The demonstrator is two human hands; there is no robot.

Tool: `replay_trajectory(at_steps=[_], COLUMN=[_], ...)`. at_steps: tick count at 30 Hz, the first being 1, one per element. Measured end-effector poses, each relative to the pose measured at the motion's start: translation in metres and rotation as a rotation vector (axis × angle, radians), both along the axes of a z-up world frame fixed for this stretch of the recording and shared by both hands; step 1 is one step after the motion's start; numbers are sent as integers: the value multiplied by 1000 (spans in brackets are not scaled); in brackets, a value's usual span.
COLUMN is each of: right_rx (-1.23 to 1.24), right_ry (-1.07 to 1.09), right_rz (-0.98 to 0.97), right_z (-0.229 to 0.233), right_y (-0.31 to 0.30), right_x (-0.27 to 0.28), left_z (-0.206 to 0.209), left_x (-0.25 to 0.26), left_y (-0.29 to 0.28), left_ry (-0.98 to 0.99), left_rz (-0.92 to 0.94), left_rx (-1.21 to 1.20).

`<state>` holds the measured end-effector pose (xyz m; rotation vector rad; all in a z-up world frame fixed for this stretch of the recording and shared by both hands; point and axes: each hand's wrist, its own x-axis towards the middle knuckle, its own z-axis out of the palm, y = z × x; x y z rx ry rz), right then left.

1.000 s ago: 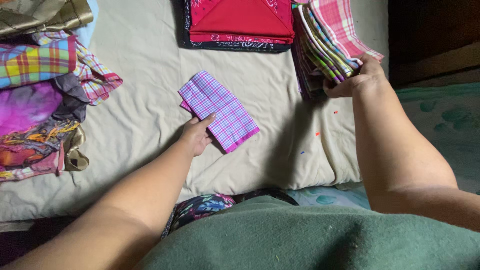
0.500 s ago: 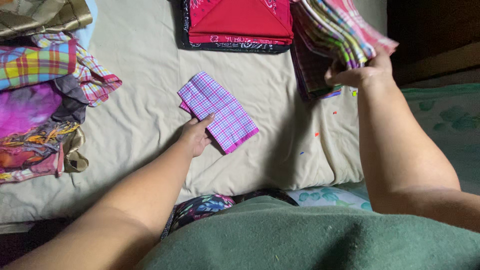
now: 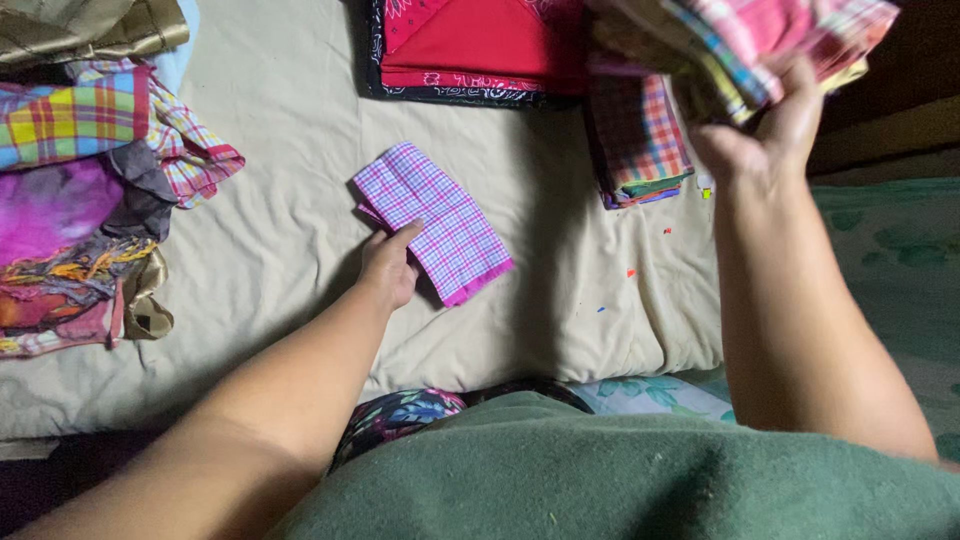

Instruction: The person folds several pieces of plaid and solid-colored bedding on a bed. They smooth each item, fold it into a compact rectangle, and place it on a growing stack. The person handles multiple items one at a time and maintains a neat pile.

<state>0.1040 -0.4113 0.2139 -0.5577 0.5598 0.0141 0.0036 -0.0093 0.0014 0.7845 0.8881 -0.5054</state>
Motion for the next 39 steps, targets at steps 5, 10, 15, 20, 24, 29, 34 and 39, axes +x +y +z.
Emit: replay_trajectory(at_steps=[5, 10, 15, 20, 24, 29, 34, 39], right_rx=[-33, 287, 497, 472, 418, 317, 301, 351], right_ry=[52, 118, 146, 92, 113, 140, 197, 177], right_rz=[41, 125, 172, 188, 122, 21, -82, -44], right_z=[1, -6, 1, 6, 0, -1, -1, -8], right_y=[66, 151, 194, 190, 167, 137, 122, 126], right_x=[-61, -70, -68, -63, -68, -88, -95, -92], left_z=[-32, -68, -71, -53, -42, -10, 10, -11], left_x=[-7, -9, -5, 4, 33, 73, 86, 57], left_y=[1, -6, -14, 2, 21, 39, 35, 39], left_ry=[-21, -61, 103, 105, -162, -316, -378, -197], left_rz=[-111, 12, -159, -123, -199, -629, -721, -116], left_rx=[2, -192, 488, 1028, 1245, 1284, 1215, 291])
